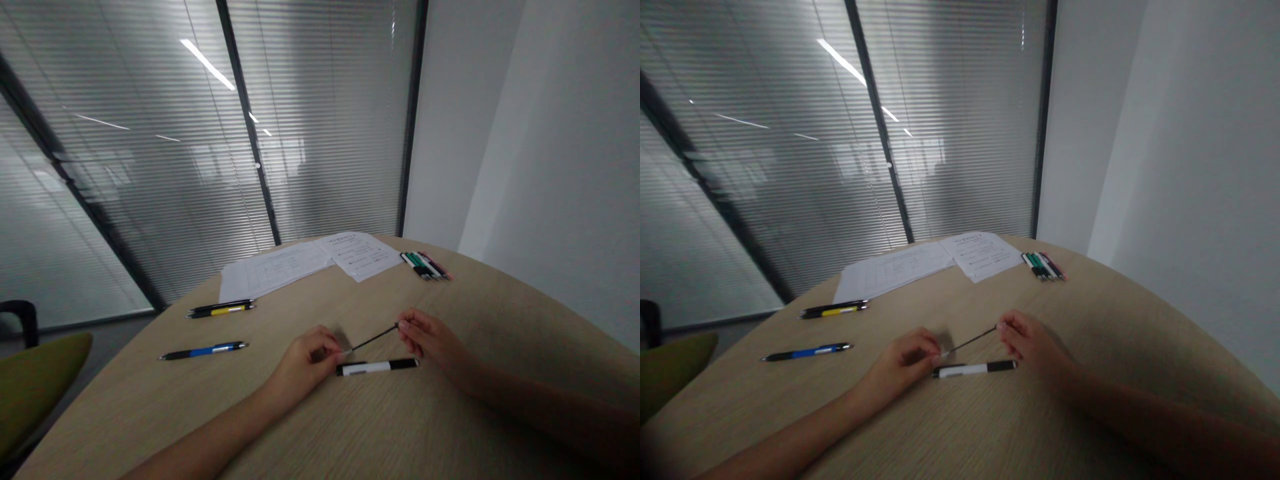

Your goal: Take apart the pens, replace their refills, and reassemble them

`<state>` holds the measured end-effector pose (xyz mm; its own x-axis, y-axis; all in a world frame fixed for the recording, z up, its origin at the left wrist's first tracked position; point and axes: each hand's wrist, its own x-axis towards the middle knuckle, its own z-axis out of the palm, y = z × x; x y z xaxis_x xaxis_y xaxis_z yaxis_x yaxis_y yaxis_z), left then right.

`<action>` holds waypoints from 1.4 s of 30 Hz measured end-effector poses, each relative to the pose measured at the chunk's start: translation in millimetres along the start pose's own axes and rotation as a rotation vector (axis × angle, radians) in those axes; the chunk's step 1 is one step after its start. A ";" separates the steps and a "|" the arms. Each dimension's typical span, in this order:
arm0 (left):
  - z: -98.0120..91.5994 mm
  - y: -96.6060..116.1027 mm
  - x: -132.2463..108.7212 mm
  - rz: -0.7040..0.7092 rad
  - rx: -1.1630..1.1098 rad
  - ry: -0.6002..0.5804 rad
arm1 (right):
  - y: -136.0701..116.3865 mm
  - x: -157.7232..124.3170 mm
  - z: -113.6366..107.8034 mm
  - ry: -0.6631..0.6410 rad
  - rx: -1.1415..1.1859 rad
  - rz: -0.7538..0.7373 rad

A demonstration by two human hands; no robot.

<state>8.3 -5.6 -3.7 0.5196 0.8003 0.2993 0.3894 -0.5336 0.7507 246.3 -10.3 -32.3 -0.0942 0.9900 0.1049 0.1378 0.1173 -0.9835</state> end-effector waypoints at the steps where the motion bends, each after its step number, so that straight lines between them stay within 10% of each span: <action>1: -0.2 0.1 0.2 -0.006 0.004 0.006 | -0.8 -0.2 0.2 0.003 0.004 0.003; 15: -5.0 0.5 2.1 0.028 0.022 0.071 | -4.2 -0.7 -2.2 0.101 0.086 -0.021; 27: -47.9 -31.4 18.4 0.056 0.361 0.223 | -5.8 0.7 -1.4 0.145 0.106 0.042; 42: -56.1 -55.8 15.5 0.046 0.702 0.072 | -3.0 0.8 -0.9 0.069 -0.019 0.015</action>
<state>-48.1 51.9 -7.9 0.5052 0.7756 0.3784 0.7793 -0.5984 0.1861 246.7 -9.8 -29.1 -0.0238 0.9946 0.1007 0.1569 0.1032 -0.9822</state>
